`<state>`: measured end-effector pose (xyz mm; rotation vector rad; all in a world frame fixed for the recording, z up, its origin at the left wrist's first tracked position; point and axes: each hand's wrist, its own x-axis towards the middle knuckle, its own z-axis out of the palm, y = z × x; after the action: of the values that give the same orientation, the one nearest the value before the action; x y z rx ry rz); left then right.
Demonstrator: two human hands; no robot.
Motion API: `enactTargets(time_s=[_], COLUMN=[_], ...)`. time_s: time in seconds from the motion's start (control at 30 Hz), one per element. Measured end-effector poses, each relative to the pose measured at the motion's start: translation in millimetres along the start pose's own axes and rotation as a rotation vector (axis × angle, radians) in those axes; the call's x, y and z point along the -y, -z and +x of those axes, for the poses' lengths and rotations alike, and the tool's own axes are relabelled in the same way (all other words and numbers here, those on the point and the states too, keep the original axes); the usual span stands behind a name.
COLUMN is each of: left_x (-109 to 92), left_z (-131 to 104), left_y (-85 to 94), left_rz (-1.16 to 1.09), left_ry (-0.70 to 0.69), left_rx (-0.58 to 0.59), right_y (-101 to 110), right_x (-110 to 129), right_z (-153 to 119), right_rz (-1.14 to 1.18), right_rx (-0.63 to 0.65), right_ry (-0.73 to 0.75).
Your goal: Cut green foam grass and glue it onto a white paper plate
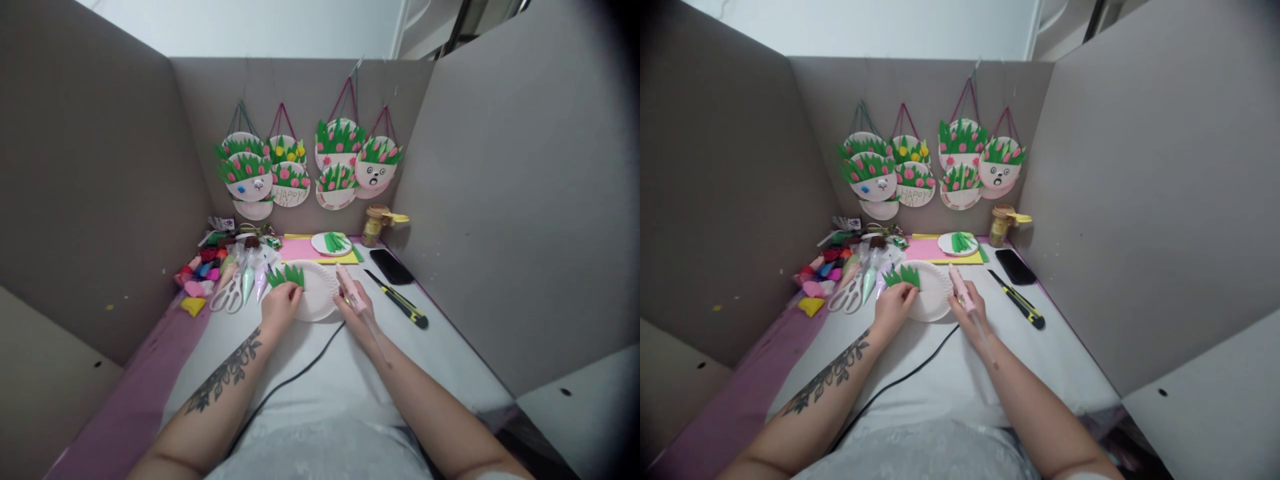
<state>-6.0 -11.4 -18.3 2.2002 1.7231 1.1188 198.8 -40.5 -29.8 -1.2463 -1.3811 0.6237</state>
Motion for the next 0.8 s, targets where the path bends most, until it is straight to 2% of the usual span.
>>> enactTargets(time_s=[0.8], left_x=[3.3], left_z=[4.0], left_y=[-0.8], left_rz=[-0.036], left_ry=[0.043], left_rx=[-0.011], right_y=[-0.4], right_x=[3.7], right_z=[-3.2], right_rz=[0.013], right_rx=[0.001], right_ry=[0.007])
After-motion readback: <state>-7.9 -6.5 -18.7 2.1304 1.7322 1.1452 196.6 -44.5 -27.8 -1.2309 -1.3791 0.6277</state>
